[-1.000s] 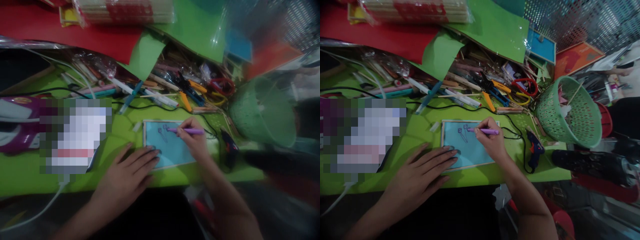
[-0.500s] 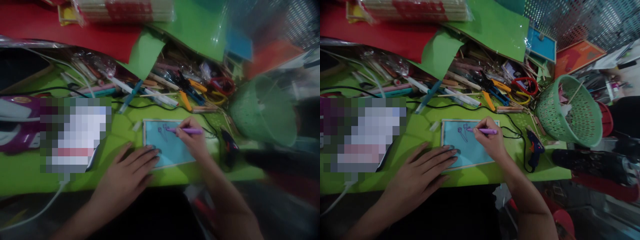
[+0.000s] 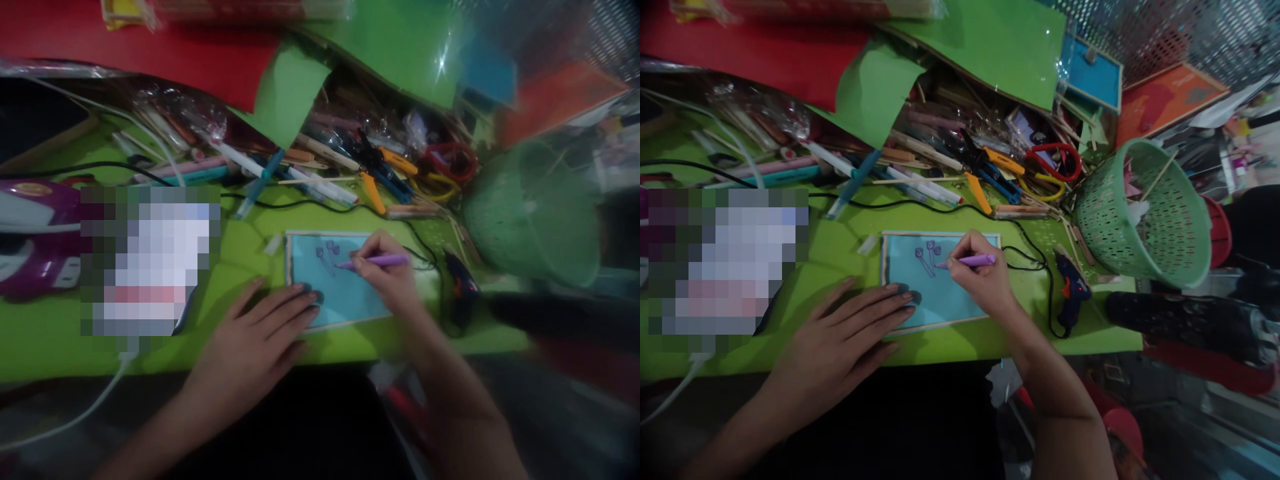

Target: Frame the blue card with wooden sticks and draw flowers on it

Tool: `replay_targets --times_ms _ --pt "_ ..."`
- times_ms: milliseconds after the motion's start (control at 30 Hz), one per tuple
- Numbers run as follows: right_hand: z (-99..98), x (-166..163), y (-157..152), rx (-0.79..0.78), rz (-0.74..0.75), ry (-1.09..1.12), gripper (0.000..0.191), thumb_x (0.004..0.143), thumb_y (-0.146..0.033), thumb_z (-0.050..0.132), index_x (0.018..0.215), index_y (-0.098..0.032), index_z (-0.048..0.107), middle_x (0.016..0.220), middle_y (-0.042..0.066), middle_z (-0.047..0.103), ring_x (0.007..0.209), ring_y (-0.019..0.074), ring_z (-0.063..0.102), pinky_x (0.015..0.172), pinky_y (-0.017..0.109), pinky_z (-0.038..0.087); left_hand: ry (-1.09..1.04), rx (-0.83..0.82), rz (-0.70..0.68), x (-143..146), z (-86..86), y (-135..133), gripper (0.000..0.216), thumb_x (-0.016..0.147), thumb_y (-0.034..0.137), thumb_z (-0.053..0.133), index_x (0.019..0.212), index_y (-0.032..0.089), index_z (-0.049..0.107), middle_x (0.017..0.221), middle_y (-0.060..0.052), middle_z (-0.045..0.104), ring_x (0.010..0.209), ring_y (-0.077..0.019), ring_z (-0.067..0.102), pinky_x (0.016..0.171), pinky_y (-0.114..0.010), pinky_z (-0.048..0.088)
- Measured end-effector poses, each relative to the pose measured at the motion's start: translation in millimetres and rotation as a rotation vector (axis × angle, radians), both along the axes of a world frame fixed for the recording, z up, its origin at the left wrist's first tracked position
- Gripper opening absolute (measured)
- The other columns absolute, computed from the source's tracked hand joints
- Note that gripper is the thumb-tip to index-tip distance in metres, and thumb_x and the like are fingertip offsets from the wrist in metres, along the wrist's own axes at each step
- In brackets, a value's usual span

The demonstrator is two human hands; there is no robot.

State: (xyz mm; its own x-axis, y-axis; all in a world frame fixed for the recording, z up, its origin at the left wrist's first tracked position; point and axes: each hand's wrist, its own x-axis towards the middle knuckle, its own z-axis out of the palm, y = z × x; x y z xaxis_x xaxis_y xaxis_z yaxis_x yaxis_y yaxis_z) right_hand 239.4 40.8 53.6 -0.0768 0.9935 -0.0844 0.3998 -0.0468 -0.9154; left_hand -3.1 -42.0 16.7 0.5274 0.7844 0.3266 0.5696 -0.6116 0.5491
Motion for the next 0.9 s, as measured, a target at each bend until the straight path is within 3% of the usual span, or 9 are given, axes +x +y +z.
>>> replay_targets --times_ms 433,900 --pt "1.0 2.2 -2.0 -0.025 0.048 0.033 0.012 0.072 -0.028 0.069 0.068 -0.025 0.058 0.069 -0.002 0.058 0.072 0.0189 0.059 0.07 0.035 0.052 0.016 0.01 -0.01 -1.4 0.7 1.0 0.032 0.105 0.026 0.057 0.135 0.024 0.066 0.141 -0.002 0.072 0.134 -0.0231 0.064 0.133 -0.049 0.023" --pt "-0.6 3.0 -2.1 -0.022 0.033 0.06 0.012 0.073 -0.027 0.07 0.069 -0.025 0.06 0.069 -0.002 0.06 0.07 0.0182 0.06 0.066 0.034 0.05 0.001 -0.014 0.001 -0.9 -0.2 -0.7 0.032 0.105 0.026 0.057 0.136 0.025 0.066 0.142 -0.001 0.071 0.135 -0.0225 0.063 0.133 -0.048 0.021"
